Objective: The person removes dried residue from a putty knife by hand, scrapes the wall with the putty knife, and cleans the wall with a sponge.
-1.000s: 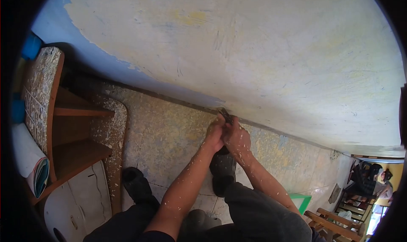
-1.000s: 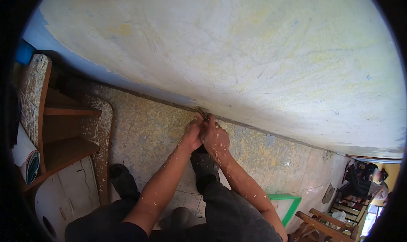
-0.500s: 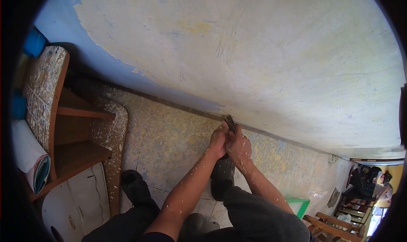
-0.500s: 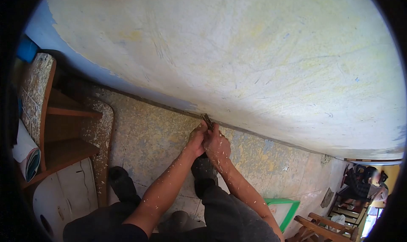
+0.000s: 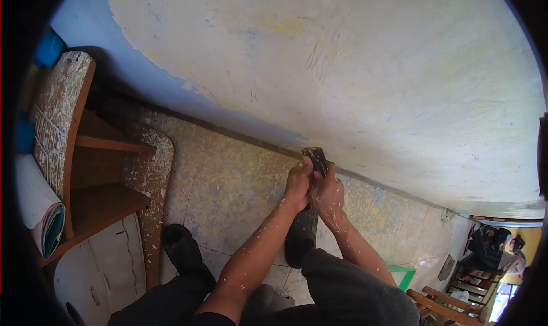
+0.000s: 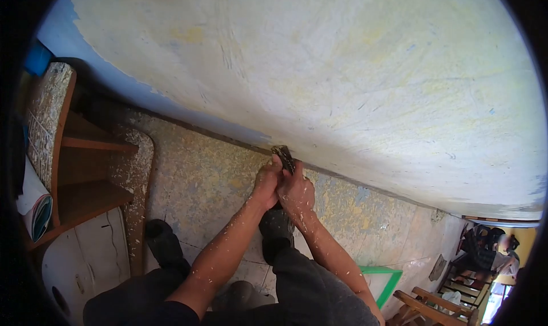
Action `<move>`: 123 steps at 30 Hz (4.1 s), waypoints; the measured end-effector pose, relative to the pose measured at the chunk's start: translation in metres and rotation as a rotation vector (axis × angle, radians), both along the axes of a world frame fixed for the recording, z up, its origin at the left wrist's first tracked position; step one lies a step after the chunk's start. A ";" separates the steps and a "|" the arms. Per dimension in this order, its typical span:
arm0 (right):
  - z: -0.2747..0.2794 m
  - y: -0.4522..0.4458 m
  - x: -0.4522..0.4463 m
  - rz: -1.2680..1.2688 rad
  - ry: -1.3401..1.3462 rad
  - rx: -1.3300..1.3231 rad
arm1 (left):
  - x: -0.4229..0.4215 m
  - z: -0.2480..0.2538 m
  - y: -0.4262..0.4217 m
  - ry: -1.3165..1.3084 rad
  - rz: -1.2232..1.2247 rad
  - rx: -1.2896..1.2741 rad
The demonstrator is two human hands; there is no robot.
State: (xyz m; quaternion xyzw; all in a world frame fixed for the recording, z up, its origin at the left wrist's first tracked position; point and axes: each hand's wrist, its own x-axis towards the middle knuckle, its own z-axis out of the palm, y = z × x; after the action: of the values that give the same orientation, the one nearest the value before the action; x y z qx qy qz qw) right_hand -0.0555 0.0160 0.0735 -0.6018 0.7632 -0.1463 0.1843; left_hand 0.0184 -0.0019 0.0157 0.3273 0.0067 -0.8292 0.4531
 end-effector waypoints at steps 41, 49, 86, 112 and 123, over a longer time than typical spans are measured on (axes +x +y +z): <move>0.040 -0.030 0.033 0.171 0.090 0.058 | 0.038 0.036 -0.020 0.007 0.098 0.017; 0.003 0.016 -0.040 -0.022 0.093 -0.104 | -0.039 -0.003 0.011 -0.111 -0.165 -0.058; -0.002 0.006 -0.016 -0.050 -0.026 -0.207 | -0.007 0.031 -0.010 -0.171 -0.073 -0.021; 0.023 -0.003 0.006 -0.008 -0.084 -0.195 | 0.010 0.045 -0.016 -0.160 -0.081 0.019; 0.043 -0.012 0.017 0.018 -0.028 -0.128 | 0.013 0.060 -0.017 -0.174 0.030 0.036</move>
State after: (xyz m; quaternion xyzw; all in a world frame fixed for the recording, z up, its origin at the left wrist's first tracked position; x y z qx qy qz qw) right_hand -0.0384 0.0035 0.1166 -0.6170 0.7443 -0.2016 0.1574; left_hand 0.0316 -0.0194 0.0755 0.4062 -0.0130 -0.7905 0.4582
